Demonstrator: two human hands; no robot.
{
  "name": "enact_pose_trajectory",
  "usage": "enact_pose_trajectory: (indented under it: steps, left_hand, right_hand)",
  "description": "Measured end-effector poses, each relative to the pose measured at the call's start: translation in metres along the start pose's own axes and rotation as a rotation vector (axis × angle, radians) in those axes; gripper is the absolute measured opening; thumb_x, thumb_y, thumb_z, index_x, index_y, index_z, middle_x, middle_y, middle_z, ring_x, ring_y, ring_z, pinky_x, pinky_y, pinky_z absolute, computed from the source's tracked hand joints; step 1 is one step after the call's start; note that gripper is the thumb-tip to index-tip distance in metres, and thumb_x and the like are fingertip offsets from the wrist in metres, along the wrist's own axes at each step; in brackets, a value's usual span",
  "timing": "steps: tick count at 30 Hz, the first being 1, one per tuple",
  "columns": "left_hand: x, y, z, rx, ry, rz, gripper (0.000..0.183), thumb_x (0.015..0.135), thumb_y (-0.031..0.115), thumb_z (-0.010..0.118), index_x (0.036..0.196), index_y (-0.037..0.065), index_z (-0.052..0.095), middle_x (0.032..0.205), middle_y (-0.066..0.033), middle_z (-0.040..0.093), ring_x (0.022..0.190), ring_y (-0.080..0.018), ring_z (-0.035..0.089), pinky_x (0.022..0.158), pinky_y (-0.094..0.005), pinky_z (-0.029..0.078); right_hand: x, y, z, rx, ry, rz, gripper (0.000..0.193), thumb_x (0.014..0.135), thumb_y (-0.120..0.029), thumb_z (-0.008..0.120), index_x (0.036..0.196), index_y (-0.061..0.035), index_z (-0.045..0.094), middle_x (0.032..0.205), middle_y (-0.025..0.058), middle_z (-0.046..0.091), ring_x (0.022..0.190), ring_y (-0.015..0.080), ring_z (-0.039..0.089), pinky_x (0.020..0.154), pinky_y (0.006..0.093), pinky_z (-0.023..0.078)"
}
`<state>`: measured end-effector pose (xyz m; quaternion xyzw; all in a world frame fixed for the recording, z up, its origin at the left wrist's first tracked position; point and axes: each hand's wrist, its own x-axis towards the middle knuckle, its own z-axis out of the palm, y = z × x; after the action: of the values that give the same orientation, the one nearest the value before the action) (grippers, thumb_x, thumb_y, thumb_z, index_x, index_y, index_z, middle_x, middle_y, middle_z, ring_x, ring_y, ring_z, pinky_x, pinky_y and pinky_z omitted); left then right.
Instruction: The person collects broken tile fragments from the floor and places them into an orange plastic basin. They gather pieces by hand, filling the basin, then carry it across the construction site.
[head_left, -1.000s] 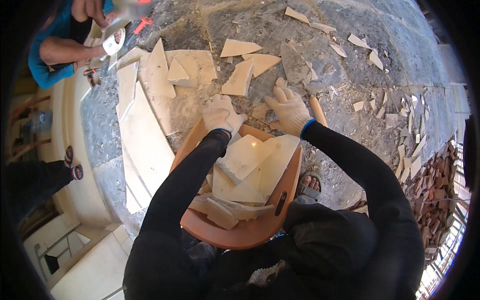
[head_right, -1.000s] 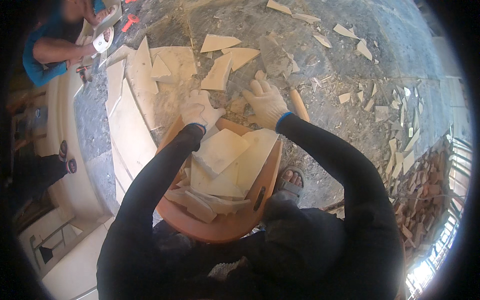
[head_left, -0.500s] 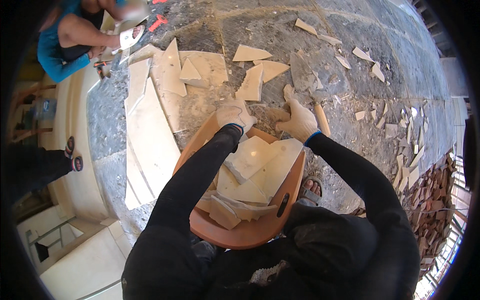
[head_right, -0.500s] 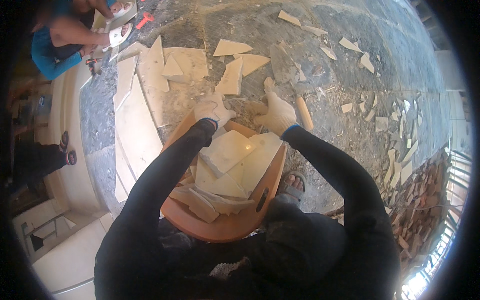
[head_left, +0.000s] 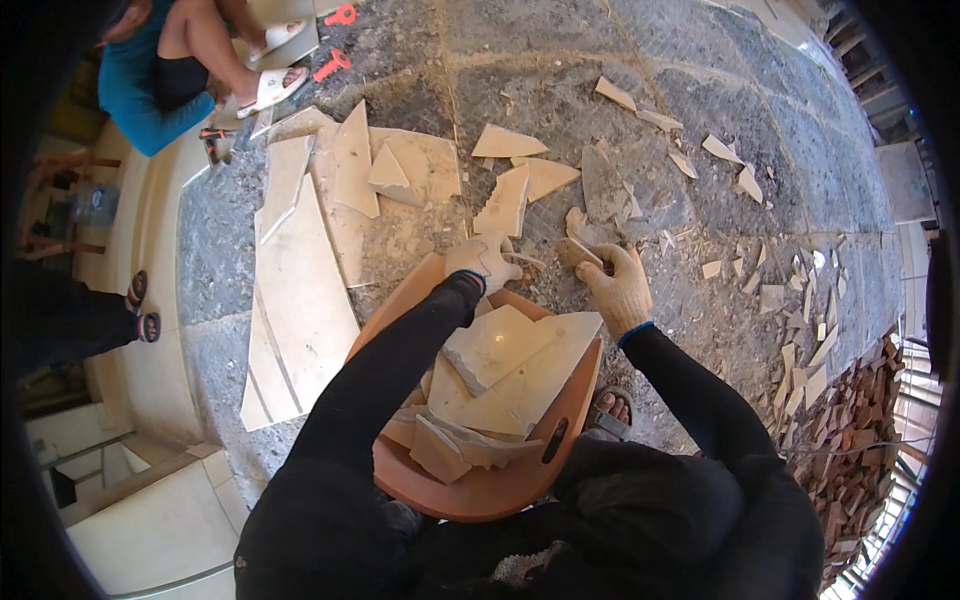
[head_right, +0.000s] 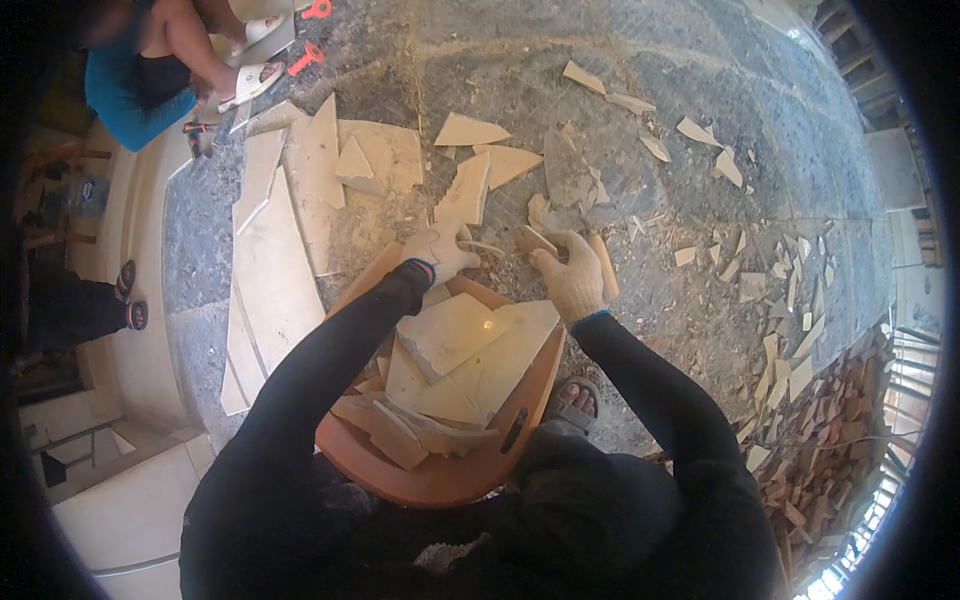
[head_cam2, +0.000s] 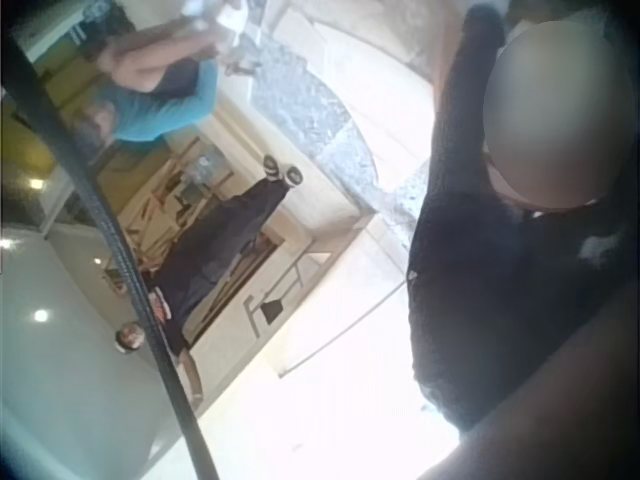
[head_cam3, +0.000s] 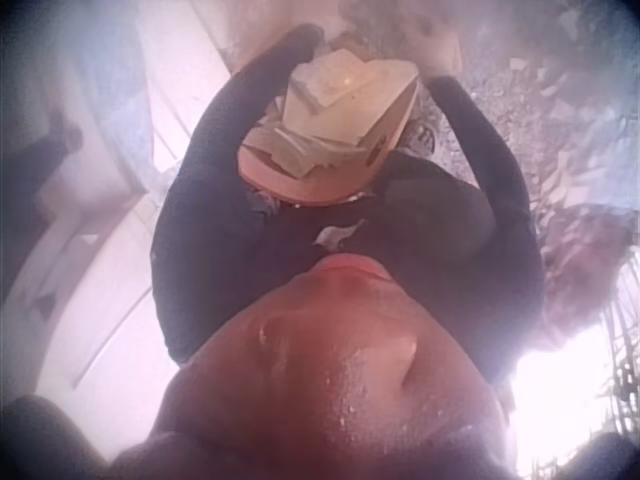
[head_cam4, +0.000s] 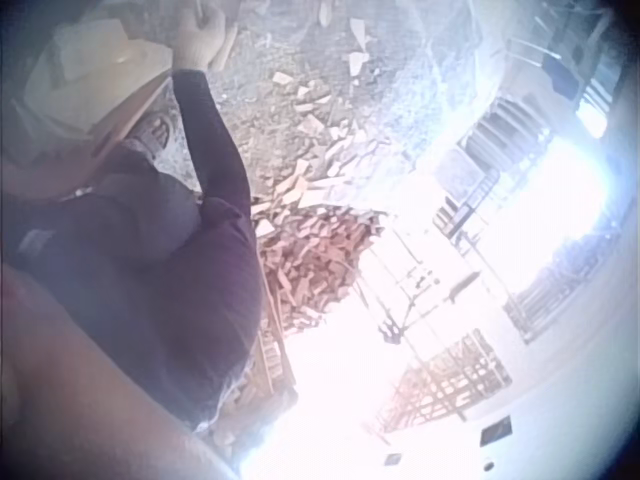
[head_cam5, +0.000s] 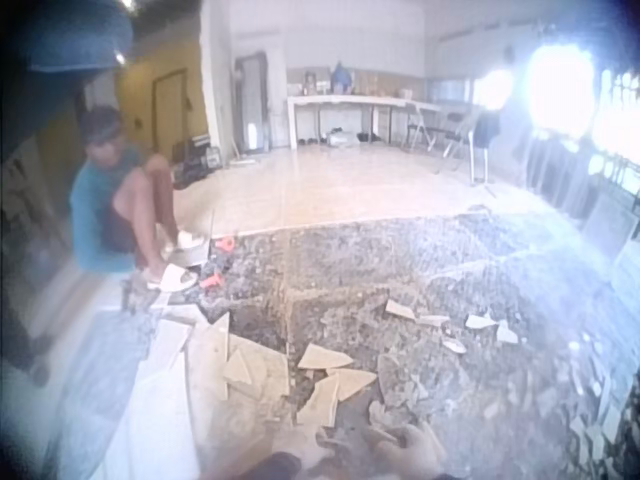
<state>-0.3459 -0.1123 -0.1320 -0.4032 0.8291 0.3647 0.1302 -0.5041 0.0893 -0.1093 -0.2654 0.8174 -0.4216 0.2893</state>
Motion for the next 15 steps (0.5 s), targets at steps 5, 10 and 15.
enact_pose_trajectory:
  steps: [5,10,15]
  left_hand:
    - [-0.010,-0.019,-0.020,-0.173,-0.047,0.184,0.030,0.083,0.029,0.087,0.099,0.008,0.071,0.096,-0.0095,0.073,0.092,-0.0226,0.070,0.085,-0.0374,0.054]
    - [-0.050,-0.033,-0.048,-0.447,0.176,0.175,0.026,0.086,0.018,0.086,0.101,0.005,0.070,0.093,-0.0056,0.073,0.088,-0.0169,0.068,0.082,-0.0331,0.054]
    - [-0.100,-0.046,-0.102,-0.589,-0.419,-0.044,0.026,0.085,0.020,0.088,0.104,0.009,0.074,0.093,-0.0058,0.077,0.093,-0.0165,0.072,0.084,-0.0333,0.056]
  right_hand:
    - [-0.036,-0.022,0.007,0.177,-0.585,0.082,0.045,0.088,-0.032,0.082,0.117,0.0008,0.074,0.104,0.0116,0.077,0.096,0.0235,0.074,0.084,0.0402,0.058]
    - [0.004,-0.040,0.025,-0.278,-0.544,-0.268,0.048,0.084,-0.043,0.085,0.108,-0.0026,0.076,0.104,0.0152,0.076,0.098,0.0320,0.073,0.084,0.0432,0.058]
    - [0.121,-0.061,0.043,-0.640,0.034,-0.503,0.081,0.080,-0.057,0.087,0.134,-0.0019,0.063,0.125,0.0203,0.068,0.119,0.0387,0.063,0.102,0.0477,0.050]
